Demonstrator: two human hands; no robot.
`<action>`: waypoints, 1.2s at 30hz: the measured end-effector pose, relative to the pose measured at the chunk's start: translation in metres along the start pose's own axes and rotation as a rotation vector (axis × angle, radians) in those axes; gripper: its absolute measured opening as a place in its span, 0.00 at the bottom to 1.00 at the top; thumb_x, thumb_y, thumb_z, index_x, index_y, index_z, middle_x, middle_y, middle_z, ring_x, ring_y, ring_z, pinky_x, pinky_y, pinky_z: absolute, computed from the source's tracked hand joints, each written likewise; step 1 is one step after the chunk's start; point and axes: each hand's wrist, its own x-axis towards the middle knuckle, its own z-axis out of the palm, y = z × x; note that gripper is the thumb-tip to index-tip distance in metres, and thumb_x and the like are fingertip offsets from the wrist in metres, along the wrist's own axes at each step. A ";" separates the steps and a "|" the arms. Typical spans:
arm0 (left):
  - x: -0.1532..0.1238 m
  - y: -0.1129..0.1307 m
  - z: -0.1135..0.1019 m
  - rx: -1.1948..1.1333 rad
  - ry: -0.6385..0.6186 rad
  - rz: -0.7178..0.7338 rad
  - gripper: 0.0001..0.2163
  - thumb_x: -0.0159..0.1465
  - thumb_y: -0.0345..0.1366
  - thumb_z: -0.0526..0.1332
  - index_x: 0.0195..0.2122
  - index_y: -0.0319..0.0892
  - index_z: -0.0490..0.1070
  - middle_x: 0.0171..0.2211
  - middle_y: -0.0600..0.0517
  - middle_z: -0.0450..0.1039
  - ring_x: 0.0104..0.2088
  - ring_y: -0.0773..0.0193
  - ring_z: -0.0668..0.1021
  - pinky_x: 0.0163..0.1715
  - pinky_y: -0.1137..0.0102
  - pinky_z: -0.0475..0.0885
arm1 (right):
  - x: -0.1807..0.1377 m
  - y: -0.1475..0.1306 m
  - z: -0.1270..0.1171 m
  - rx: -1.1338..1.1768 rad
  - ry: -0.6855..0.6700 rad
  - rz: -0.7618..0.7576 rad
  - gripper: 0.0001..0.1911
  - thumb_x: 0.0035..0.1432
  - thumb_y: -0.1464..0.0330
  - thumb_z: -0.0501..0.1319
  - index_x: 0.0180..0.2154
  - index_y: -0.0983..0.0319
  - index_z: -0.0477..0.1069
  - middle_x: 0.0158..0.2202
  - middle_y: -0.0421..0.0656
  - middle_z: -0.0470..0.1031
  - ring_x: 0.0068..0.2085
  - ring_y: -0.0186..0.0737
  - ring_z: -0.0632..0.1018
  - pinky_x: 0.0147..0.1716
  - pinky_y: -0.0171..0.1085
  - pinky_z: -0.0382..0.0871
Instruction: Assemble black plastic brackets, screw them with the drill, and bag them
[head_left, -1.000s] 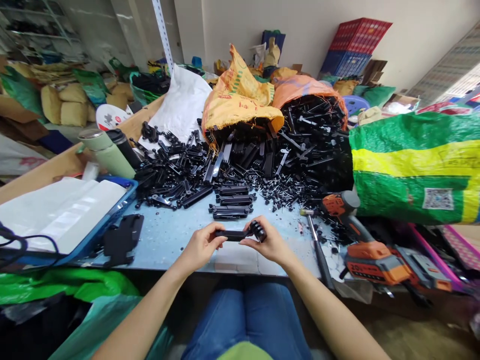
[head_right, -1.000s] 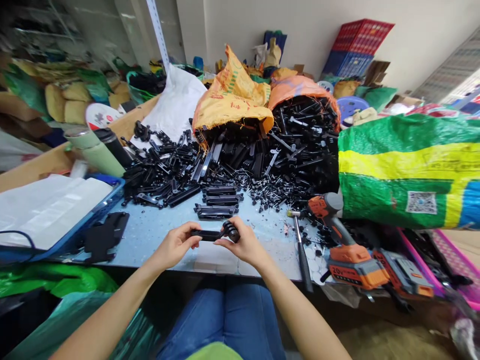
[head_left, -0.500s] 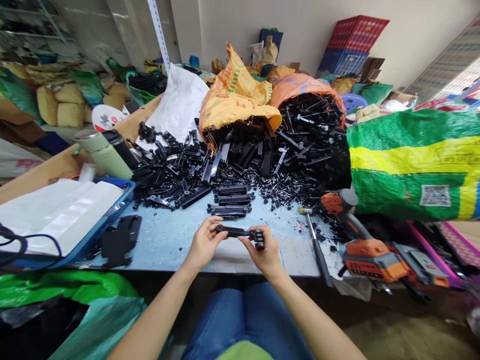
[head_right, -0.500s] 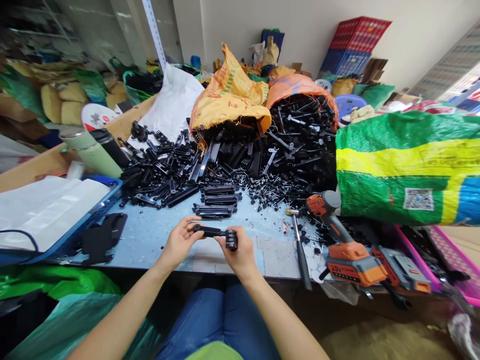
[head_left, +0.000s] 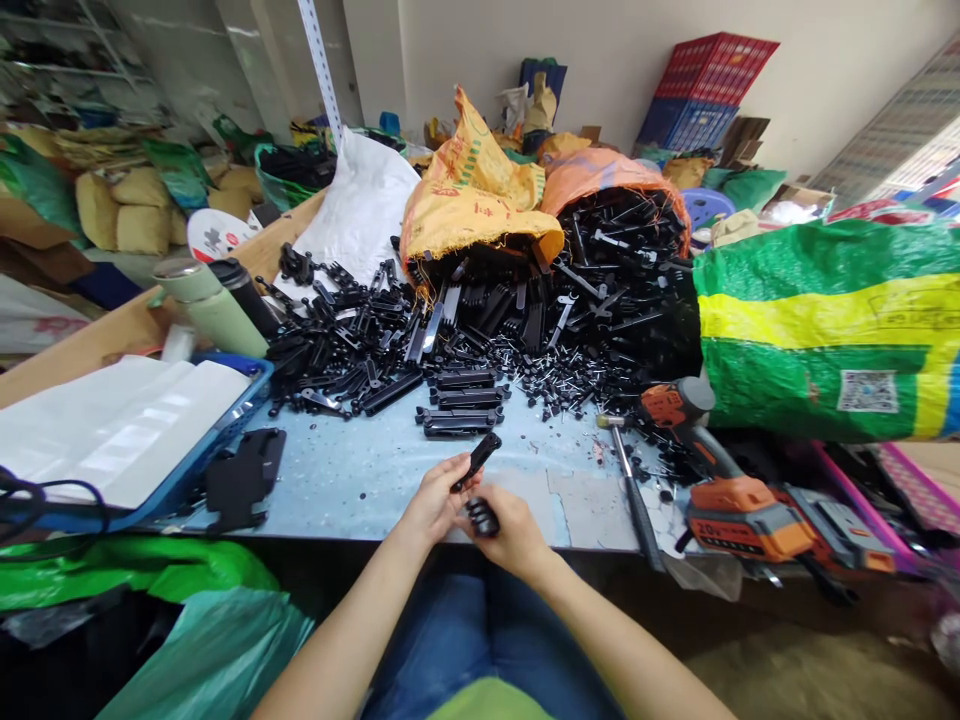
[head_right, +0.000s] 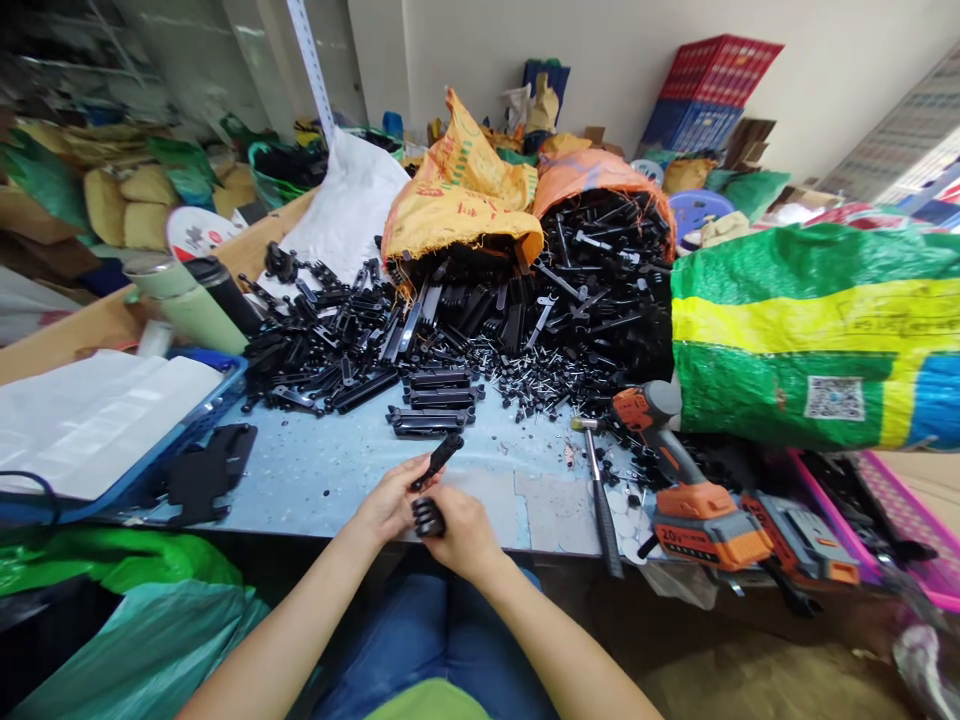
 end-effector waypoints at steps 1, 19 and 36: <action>-0.001 -0.001 -0.004 0.026 -0.031 0.037 0.15 0.52 0.30 0.66 0.42 0.36 0.69 0.29 0.50 0.73 0.26 0.70 0.75 0.29 0.75 0.71 | 0.000 0.002 -0.006 0.086 0.041 0.143 0.15 0.52 0.65 0.60 0.43 0.60 0.64 0.31 0.43 0.72 0.31 0.40 0.74 0.32 0.39 0.69; -0.026 -0.010 0.015 0.671 -0.065 0.548 0.16 0.58 0.39 0.60 0.48 0.46 0.72 0.40 0.48 0.70 0.26 0.67 0.72 0.29 0.72 0.69 | 0.026 0.013 -0.034 0.682 0.041 0.556 0.26 0.59 0.55 0.53 0.55 0.60 0.59 0.32 0.41 0.71 0.24 0.32 0.73 0.24 0.34 0.72; -0.042 -0.007 0.035 0.737 0.045 0.831 0.14 0.61 0.36 0.56 0.48 0.47 0.71 0.41 0.47 0.70 0.45 0.56 0.70 0.49 0.66 0.63 | 0.016 0.000 -0.022 0.309 0.063 0.155 0.25 0.62 0.63 0.52 0.60 0.54 0.55 0.44 0.45 0.69 0.26 0.29 0.71 0.27 0.34 0.73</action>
